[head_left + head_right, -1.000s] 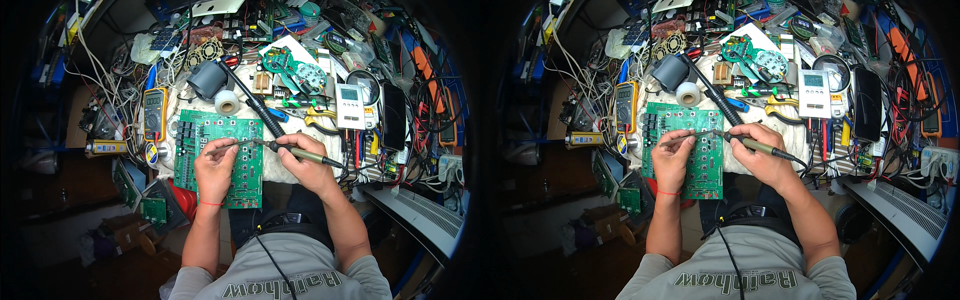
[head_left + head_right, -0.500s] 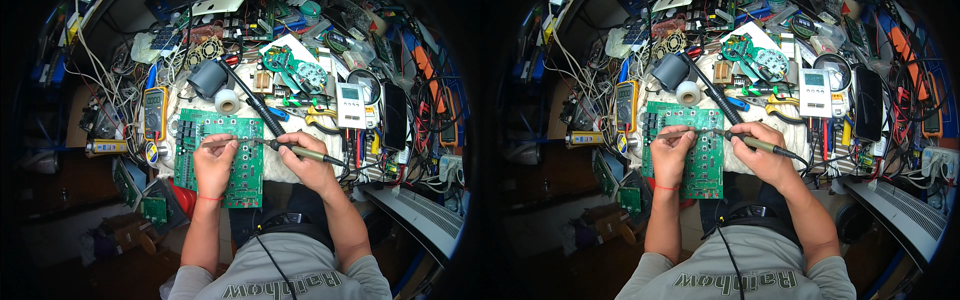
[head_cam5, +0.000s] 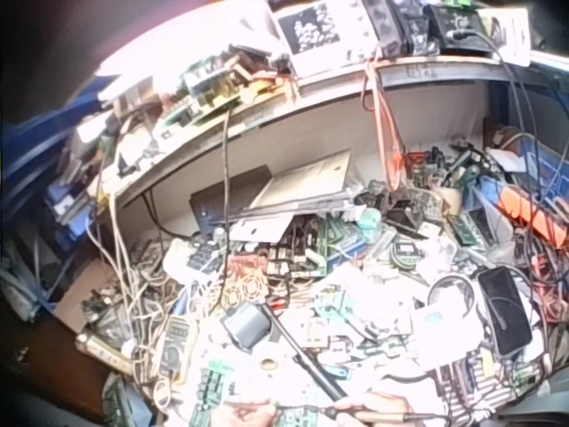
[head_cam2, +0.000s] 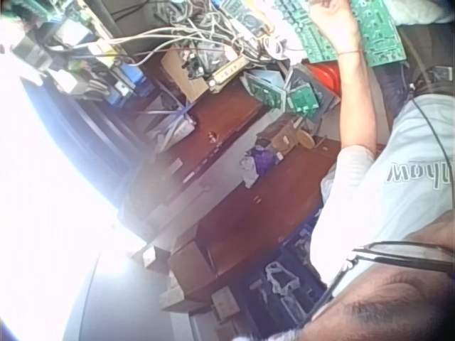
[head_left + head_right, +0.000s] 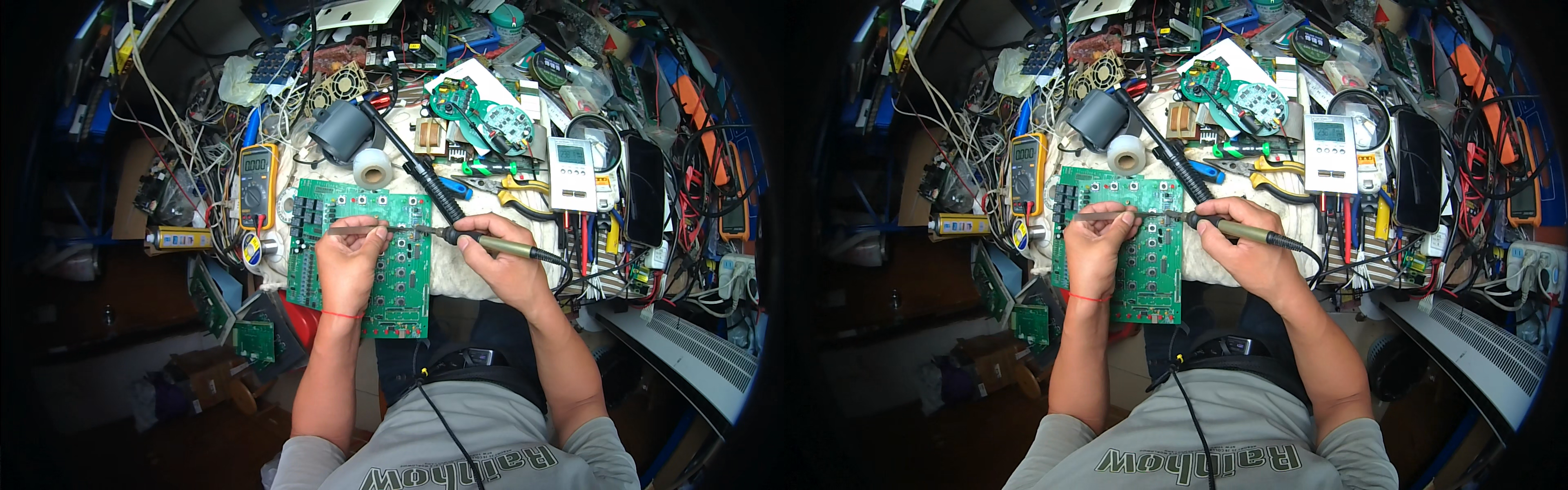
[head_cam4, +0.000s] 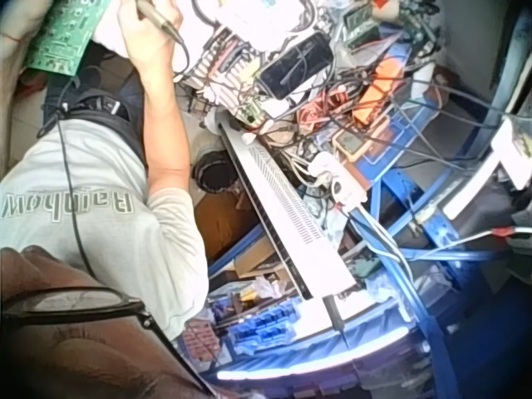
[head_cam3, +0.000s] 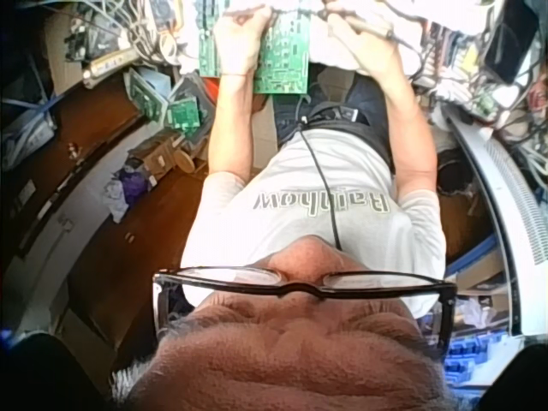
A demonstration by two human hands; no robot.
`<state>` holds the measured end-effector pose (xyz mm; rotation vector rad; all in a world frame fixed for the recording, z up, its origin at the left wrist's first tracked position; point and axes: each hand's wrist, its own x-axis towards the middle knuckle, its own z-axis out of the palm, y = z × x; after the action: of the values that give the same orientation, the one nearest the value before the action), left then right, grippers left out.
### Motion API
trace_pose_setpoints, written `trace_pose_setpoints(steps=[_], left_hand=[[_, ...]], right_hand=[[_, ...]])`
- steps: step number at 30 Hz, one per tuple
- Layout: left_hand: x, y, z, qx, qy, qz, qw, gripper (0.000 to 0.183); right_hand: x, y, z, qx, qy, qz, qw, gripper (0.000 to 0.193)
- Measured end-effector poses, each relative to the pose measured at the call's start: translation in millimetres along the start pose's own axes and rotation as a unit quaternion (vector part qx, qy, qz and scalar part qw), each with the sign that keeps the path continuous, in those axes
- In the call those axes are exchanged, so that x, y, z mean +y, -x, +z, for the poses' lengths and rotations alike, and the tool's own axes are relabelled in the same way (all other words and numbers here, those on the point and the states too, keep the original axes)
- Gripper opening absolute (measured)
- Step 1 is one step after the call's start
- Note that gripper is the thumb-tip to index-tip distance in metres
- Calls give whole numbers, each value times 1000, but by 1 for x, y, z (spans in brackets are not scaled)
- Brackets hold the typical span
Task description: The person sits on the floor and uses a soldering iron to work on a green circuit board. They then use a multimeter to test points on the board and continue soldering components.
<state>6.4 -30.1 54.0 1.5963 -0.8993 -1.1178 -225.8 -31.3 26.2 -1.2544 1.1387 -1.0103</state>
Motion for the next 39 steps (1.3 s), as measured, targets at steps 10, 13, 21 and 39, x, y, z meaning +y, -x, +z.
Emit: trace_pose_setpoints(steps=[10,13,21,39], left_hand=[[2,0,-3,-5,-10,-5,1000,17],[2,1,-3,-5,-3,-6,1000,15],[-2,1,-3,-6,-3,10,1000,18],[-4,3,1,5,-20,27,999,16]], right_hand=[[1,0,-1,-4,-23,17,1000,24],[1,1,-2,-5,-27,19,999,24],[0,-1,-2,-15,-39,44,998,24],[7,-5,-3,-12,-65,58,996,24]])
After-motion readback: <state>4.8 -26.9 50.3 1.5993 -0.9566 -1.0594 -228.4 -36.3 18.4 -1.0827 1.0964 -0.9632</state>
